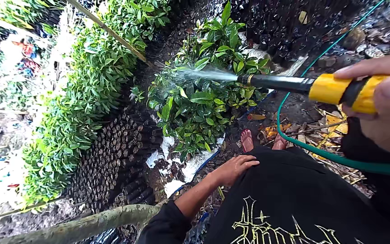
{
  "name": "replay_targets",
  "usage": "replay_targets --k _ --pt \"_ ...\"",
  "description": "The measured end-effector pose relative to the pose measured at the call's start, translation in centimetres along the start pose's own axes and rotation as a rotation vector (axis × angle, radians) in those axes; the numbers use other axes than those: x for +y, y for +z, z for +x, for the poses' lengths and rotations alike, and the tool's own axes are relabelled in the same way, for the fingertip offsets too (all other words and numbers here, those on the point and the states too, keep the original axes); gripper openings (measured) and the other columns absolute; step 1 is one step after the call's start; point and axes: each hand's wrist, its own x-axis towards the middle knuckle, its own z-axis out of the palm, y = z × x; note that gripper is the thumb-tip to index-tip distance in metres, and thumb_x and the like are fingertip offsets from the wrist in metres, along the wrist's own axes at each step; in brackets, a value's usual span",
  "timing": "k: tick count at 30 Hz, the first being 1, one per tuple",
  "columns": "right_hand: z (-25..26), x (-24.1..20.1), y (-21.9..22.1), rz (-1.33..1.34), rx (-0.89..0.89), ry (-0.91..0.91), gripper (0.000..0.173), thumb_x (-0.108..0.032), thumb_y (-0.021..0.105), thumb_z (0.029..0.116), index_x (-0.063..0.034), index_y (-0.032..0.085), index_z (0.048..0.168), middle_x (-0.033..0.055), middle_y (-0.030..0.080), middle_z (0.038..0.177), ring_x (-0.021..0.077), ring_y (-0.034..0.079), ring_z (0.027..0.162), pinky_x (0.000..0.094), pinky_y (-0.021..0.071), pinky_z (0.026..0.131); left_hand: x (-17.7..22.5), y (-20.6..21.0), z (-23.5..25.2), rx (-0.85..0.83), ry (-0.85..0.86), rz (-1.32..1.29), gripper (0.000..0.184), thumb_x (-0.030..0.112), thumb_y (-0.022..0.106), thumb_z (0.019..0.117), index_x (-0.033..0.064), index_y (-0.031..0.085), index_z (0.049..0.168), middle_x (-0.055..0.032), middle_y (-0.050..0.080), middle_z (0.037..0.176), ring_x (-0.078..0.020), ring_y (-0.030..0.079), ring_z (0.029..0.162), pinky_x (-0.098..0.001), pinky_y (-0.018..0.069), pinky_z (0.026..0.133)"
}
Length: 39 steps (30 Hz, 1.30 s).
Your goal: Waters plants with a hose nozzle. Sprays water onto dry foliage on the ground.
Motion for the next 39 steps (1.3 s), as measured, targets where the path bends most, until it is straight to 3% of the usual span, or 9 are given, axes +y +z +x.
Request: replay_targets --k 4,8,16,22,26,29,33,37,39 --pt "0.2 -0.3 0.6 -0.012 -0.081 -0.098 0.042 -0.04 0.05 0.1058 -0.0057 0.071 0.116 -0.0025 0.072 0.098 0.0034 0.068 0.084 0.0227 0.0596 0.072 -0.1 0.0 0.0 0.021 0.008 -0.004 0.066 -0.001 0.068 0.0848 0.0075 0.05 0.148 -0.0162 0.047 0.156 -0.0348 0.044 0.144 -0.0557 0.0441 0.112" --pt "0.3 -0.4 1.1 0.015 -0.07 -0.105 0.041 -0.041 0.05 0.1057 -0.0064 0.071 0.116 -0.0045 0.071 0.092 0.0008 0.065 0.076 0.019 0.0563 0.063 -0.1 0.0 -0.1 0.009 0.01 -0.003 0.073 -0.003 0.07 0.0804 0.0073 0.048 0.149 -0.0164 0.045 0.157 -0.0356 0.043 0.145 -0.0563 0.0442 0.112" --pt "0.7 -0.7 0.4 -0.039 -0.107 -0.119 0.04 -0.038 0.049 0.1063 -0.0062 0.072 0.114 -0.0054 0.07 0.089 -0.0009 0.064 0.075 0.0178 0.0557 0.062 -0.2 -0.1 -0.1 0.001 0.025 -0.004 0.073 0.002 0.071 0.0807 0.0079 0.047 0.15 -0.0167 0.045 0.157 -0.0355 0.042 0.145 -0.0568 0.044 0.111" --pt "0.6 -0.1 -0.8 -0.058 -0.023 -0.101 0.041 -0.039 0.049 0.1063 -0.005 0.07 0.116 -0.0034 0.07 0.091 0.0024 0.066 0.078 0.0211 0.0582 0.067 -0.2 -0.3 -0.2 -0.003 0.019 -0.008 0.071 0.002 0.068 0.083 0.0081 0.047 0.15 -0.0166 0.045 0.157 -0.0358 0.042 0.145 -0.0578 0.0442 0.111" --pt "-0.2 0.3 -2.3 -0.119 0.048 -0.028 0.041 -0.037 0.046 0.1069 -0.0054 0.07 0.118 -0.0028 0.07 0.09 0.0008 0.061 0.068 0.0193 0.053 0.057 -0.2 -0.5 -0.1 -0.006 0.019 -0.01 0.074 0.004 0.071 0.0809 0.0084 0.047 0.151 -0.0167 0.044 0.157 -0.0358 0.042 0.145 -0.0587 0.0438 0.111" --pt "-0.7 1.0 -3.2 -0.13 0.111 0.015 0.046 -0.043 0.044 0.1074 -0.0061 0.068 0.122 -0.0026 0.068 0.091 0.0002 0.054 0.063 0.0192 0.0464 0.053 -0.2 -0.6 -0.1 -0.01 0.017 -0.006 0.076 0.004 0.072 0.0795 0.0084 0.046 0.15 -0.0167 0.045 0.157 -0.036 0.042 0.145 -0.0584 0.0446 0.11" --pt "-0.9 0.9 -4.5 -0.149 0.097 0.054 0.047 -0.044 0.046 0.106 -0.0058 0.071 0.117 -0.0024 0.07 0.09 0.0002 0.057 0.064 0.0195 0.0478 0.053 -0.2 -0.9 0.0 -0.004 0.012 -0.006 0.071 0.002 0.07 0.0825 0.0091 0.048 0.149 -0.0152 0.045 0.157 -0.0349 0.043 0.145 -0.058 0.0457 0.109" --pt "-1.9 1.7 -5.3 -0.088 0.147 0.097 0.046 -0.045 0.049 0.1051 -0.006 0.067 0.122 -0.0048 0.068 0.094 -0.0019 0.054 0.062 0.0162 0.0435 0.05 -0.5 -1.0 0.0 -0.013 0.021 -0.012 0.075 0.003 0.072 0.0799 0.0092 0.047 0.15 -0.0153 0.044 0.157 -0.0352 0.043 0.145 -0.0585 0.0453 0.109" --pt "-2.2 1.6 -6.1 -0.094 0.11 0.139 0.045 -0.045 0.05 0.105 -0.0062 0.069 0.12 -0.0055 0.069 0.092 -0.0015 0.056 0.062 0.0168 0.047 0.051 -0.5 -1.1 -0.1 -0.011 0.023 -0.02 0.076 0.005 0.073 0.0795 0.0088 0.047 0.15 -0.0163 0.044 0.157 -0.0359 0.043 0.144 -0.0592 0.0451 0.109"
